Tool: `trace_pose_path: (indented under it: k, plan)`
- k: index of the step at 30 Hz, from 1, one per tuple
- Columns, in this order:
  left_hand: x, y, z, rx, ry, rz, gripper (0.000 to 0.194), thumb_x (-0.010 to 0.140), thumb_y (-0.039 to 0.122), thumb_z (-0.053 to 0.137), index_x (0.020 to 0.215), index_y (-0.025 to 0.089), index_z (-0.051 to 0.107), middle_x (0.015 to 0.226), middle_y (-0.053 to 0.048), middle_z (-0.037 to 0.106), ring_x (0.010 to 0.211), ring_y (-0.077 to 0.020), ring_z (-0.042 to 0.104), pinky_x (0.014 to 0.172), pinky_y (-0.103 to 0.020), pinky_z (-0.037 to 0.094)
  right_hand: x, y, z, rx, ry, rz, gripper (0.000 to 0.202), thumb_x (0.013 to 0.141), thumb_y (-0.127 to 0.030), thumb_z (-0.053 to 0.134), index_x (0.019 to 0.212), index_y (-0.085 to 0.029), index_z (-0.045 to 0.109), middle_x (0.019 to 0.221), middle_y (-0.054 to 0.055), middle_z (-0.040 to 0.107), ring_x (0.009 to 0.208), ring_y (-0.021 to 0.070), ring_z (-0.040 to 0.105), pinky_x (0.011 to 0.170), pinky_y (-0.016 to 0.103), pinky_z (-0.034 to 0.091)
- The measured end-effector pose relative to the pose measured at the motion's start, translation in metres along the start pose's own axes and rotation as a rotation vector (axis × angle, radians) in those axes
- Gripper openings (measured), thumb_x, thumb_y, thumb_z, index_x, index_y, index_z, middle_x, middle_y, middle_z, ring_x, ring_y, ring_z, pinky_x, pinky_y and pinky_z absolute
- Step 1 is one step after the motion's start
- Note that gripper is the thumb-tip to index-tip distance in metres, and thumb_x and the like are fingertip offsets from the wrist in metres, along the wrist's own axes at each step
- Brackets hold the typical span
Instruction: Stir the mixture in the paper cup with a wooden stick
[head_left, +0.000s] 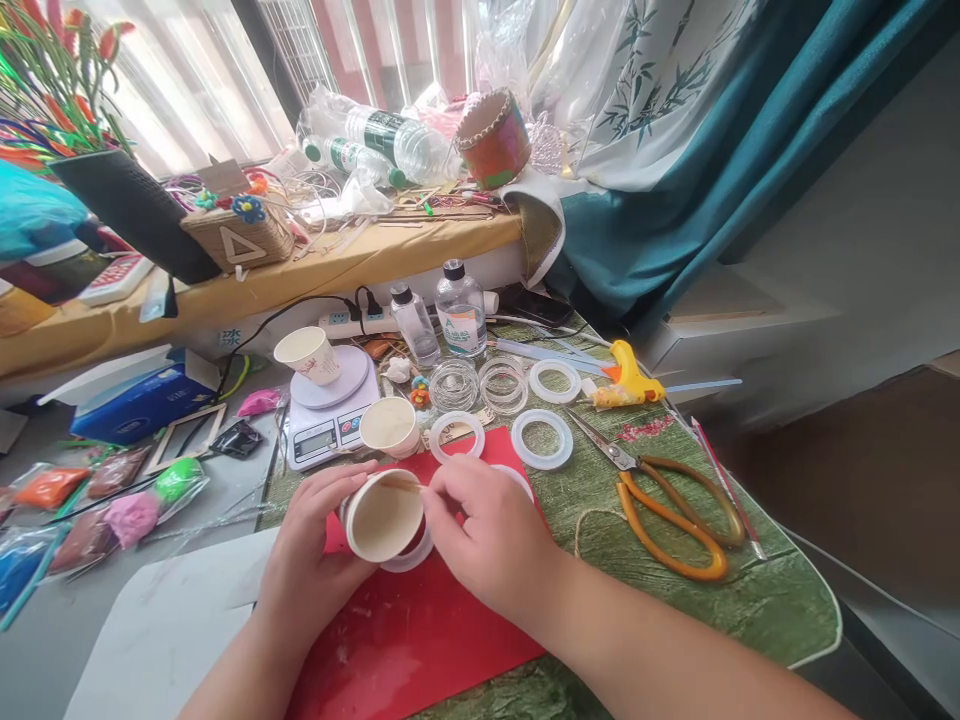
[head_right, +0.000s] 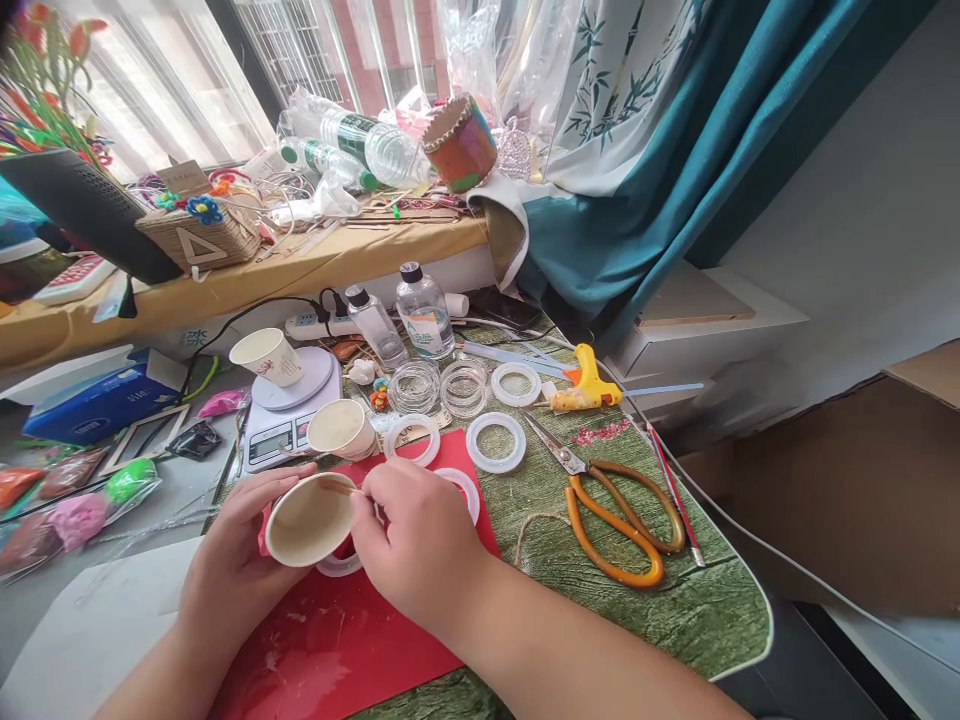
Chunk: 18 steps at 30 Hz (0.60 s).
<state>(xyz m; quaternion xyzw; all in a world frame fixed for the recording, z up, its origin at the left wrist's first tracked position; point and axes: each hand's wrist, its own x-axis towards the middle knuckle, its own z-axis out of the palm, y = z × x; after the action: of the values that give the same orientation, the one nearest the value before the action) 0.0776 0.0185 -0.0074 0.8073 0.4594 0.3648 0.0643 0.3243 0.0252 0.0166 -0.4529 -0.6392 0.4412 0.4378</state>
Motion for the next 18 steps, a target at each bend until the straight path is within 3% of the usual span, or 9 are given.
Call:
trace_pose_path:
  k: [4, 8, 11, 14, 16, 18]
  plan:
    - [0.0011, 0.0004, -0.0003, 0.0, 0.008, 0.007, 0.053, 0.095, 0.025, 0.082, 0.143, 0.032, 0.06, 0.138, -0.011, 0.077, 0.127, -0.0325, 0.075, 0.104, -0.052, 0.061, -0.0014, -0.0005, 0.0029, 0.183, -0.161, 0.158, 0.025, 0.095, -0.028, 0.063, 0.074, -0.024, 0.052, 0.07, -0.003, 0.056, 0.067, 0.0149, 0.05, 0.062, 0.028, 0.037]
    - [0.0019, 0.0002, -0.0003, 0.005, 0.008, 0.017, 0.052, 0.096, 0.025, 0.081, 0.143, 0.031, 0.061, 0.138, -0.012, 0.077, 0.126, -0.0323, 0.075, 0.104, -0.051, 0.061, -0.0008, -0.0002, 0.0031, 0.336, -0.085, 0.212, 0.025, 0.099, -0.04, 0.061, 0.08, -0.024, 0.057, 0.073, -0.002, 0.058, 0.068, 0.0159, 0.053, 0.063, 0.028, 0.043]
    - [0.0014, -0.0002, -0.0002, 0.011, 0.005, 0.016, 0.051, 0.097, 0.023, 0.079, 0.143, 0.031, 0.061, 0.138, -0.012, 0.077, 0.127, -0.0318, 0.075, 0.104, -0.05, 0.061, 0.0005, 0.0001, -0.0003, 0.185, -0.003, 0.092, 0.026, 0.102, -0.037, 0.058, 0.079, -0.024, 0.055, 0.072, -0.002, 0.056, 0.068, 0.016, 0.052, 0.064, 0.029, 0.04]
    - [0.0006, -0.0002, -0.0003, 0.009, 0.009, 0.018, 0.051, 0.096, 0.023, 0.08, 0.143, 0.032, 0.06, 0.139, -0.012, 0.077, 0.127, -0.0327, 0.075, 0.104, -0.052, 0.061, 0.0008, 0.0, -0.0028, -0.08, 0.002, -0.065, 0.029, 0.098, -0.027, 0.057, 0.072, -0.024, 0.044, 0.072, -0.002, 0.049, 0.066, 0.0152, 0.043, 0.063, 0.032, 0.029]
    - [0.0003, 0.0002, -0.0005, 0.01, 0.008, 0.02, 0.053, 0.096, 0.023, 0.081, 0.143, 0.033, 0.06, 0.139, -0.011, 0.077, 0.127, -0.0333, 0.075, 0.104, -0.053, 0.061, 0.0003, -0.0002, -0.0022, -0.103, -0.052, -0.046, 0.031, 0.095, -0.024, 0.058, 0.07, -0.024, 0.039, 0.07, -0.003, 0.046, 0.064, 0.0146, 0.039, 0.061, 0.032, 0.026]
    - [0.0005, 0.0006, -0.0008, 0.01, 0.006, 0.02, 0.054, 0.095, 0.024, 0.081, 0.144, 0.033, 0.06, 0.138, -0.011, 0.078, 0.126, -0.0333, 0.076, 0.103, -0.053, 0.062, -0.0001, -0.0001, 0.0001, 0.03, -0.114, 0.09, 0.028, 0.093, -0.027, 0.061, 0.07, -0.024, 0.044, 0.068, -0.004, 0.049, 0.064, 0.0144, 0.043, 0.061, 0.03, 0.029]
